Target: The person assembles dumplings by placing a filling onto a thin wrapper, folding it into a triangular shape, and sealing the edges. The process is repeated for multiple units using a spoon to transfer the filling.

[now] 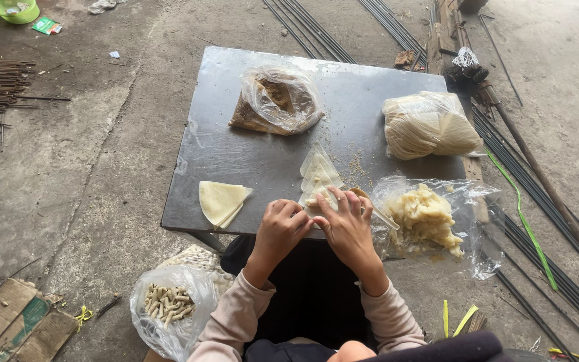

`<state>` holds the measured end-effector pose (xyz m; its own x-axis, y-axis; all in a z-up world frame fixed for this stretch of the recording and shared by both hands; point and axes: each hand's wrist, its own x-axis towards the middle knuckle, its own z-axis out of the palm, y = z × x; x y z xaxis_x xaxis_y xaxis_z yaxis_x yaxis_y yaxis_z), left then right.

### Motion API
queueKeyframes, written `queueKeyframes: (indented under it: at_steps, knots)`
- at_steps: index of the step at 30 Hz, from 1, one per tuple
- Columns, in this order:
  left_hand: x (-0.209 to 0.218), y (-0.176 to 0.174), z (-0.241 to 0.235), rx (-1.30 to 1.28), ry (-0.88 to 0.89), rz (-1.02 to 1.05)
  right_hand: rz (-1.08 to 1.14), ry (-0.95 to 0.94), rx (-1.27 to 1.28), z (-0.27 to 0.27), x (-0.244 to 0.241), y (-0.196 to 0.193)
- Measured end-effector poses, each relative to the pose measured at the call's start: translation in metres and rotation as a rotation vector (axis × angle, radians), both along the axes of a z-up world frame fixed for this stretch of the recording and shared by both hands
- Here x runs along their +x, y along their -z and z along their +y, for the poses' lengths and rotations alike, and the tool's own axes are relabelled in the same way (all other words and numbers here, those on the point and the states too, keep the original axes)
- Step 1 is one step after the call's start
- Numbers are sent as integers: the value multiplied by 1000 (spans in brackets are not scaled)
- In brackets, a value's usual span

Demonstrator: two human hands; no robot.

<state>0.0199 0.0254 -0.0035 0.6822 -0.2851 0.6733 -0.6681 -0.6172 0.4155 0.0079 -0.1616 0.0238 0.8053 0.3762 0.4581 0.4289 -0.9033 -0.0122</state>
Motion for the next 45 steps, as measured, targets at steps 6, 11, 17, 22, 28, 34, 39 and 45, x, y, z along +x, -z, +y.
queueKeyframes:
  at_steps: [6, 11, 17, 22, 28, 34, 39, 45]
  knots:
    - [-2, -1, 2, 5, 7, -12, 40, 70, -61, 2, 26, 16]
    - [-4, -4, 1, 27, -10, -14, 67, 112, 166, 0, 49, 19]
    - [-4, -2, 2, 43, -13, -26, 73, 119, 298, -2, 33, 11]
    - [-4, -2, 2, 39, -14, -23, -97, 236, 382, 3, 39, 7]
    - [-4, 1, 2, 18, 2, -3, -95, 203, 341, 3, 26, 8]
    - [-7, -2, 4, 67, 34, -53, 42, 210, 297, 9, 31, 6]
    - [-10, -1, 7, 69, 67, 1, 87, 193, 308, 0, 28, 2]
    - [-12, -1, 7, 54, 76, 5, 100, 181, 293, -1, 22, -1]
